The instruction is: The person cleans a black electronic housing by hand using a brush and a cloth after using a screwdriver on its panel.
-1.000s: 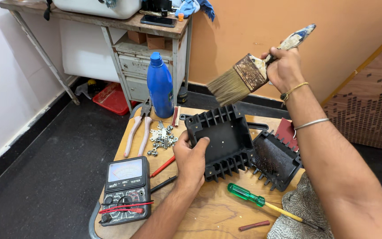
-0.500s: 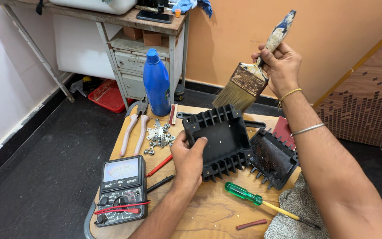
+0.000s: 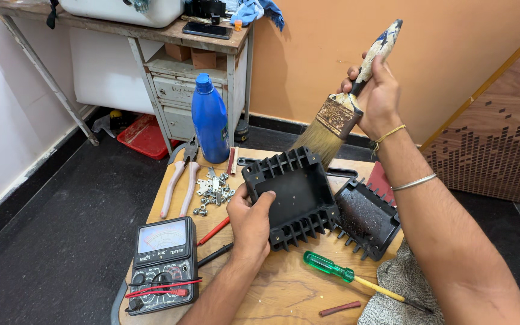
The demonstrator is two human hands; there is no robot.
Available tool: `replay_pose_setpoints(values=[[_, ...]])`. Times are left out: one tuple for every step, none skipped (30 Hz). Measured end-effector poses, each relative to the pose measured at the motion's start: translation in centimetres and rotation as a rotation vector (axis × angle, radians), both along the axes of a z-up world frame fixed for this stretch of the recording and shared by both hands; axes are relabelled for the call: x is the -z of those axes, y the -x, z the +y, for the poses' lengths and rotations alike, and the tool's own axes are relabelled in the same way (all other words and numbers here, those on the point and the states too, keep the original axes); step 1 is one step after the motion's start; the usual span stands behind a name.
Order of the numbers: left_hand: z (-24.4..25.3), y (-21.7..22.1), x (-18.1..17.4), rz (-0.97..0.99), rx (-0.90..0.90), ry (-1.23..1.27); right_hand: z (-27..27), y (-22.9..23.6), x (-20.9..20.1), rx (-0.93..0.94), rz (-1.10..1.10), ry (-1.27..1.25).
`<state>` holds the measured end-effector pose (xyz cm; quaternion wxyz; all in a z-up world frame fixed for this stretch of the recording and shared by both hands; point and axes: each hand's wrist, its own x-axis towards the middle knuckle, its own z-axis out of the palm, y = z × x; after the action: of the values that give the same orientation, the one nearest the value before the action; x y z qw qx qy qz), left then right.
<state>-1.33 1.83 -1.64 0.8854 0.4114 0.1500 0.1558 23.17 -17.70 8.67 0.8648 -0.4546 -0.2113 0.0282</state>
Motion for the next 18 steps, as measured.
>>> replay_pose_setpoints(values=[[0.0, 0.0, 0.0, -0.001, -0.001, 0.001, 0.0, 0.1, -0.2, -0.033, 0.012, -0.034], [0.0, 0.0, 0.0, -0.008, -0.001, 0.005, 0.0, 0.3, -0.2, -0.034, 0.013, -0.032], [0.0, 0.0, 0.0, -0.016, -0.002, 0.009, -0.1, 0.4, -0.2, -0.047, 0.015, -0.051], [0.0, 0.0, 0.1, -0.015, -0.002, 0.011, -0.2, 0.5, -0.1, -0.060, 0.017, -0.070], [-0.1, 0.0, 0.1, -0.013, -0.002, 0.001, -0.2, 0.5, -0.1, -0.060, 0.018, -0.068], [-0.1, 0.0, 0.1, -0.012, -0.001, -0.008, -0.2, 0.5, 0.0, -0.052, -0.008, -0.053], [-0.1, -0.1, 0.1, -0.012, -0.002, -0.007, -0.2, 0.4, 0.0, -0.043, -0.034, -0.039], [-0.2, -0.1, 0.0, 0.001, -0.002, -0.016, -0.2, 0.4, 0.1, -0.044, -0.034, -0.039], [-0.2, 0.0, 0.0, 0.014, -0.002, -0.025, -0.1, 0.5, 0.1, -0.017, -0.062, -0.029], [-0.2, 0.0, 0.0, 0.014, -0.003, -0.026, -0.1, 0.5, 0.1, 0.011, -0.091, -0.020], [-0.1, 0.0, 0.0, 0.020, 0.001, -0.025, 0.0, 0.7, 0.1, 0.010, -0.091, -0.021], [-0.1, 0.1, 0.0, 0.028, 0.006, -0.025, 0.0, 0.8, 0.1, 0.035, -0.109, -0.005], [-0.1, 0.1, 0.0, 0.028, 0.007, -0.025, 0.0, 1.0, 0.0, 0.059, -0.127, 0.012], [-0.1, 0.0, 0.1, 0.011, 0.002, -0.030, 0.0, 1.1, 0.0, 0.060, -0.125, 0.012], [-0.1, 0.0, 0.2, -0.006, -0.003, -0.036, 0.0, 1.1, 0.0, 0.064, -0.126, 0.017], [-0.2, 0.0, 0.2, -0.005, -0.003, -0.037, 0.0, 1.1, 0.0, 0.068, -0.128, 0.021], [-0.2, 0.0, 0.3, 0.000, -0.005, -0.041, 0.1, 1.1, 0.0, 0.067, -0.127, 0.021], [-0.3, 0.0, 0.2, 0.006, -0.006, -0.044, 0.1, 1.1, 0.0, 0.082, -0.131, 0.033]])
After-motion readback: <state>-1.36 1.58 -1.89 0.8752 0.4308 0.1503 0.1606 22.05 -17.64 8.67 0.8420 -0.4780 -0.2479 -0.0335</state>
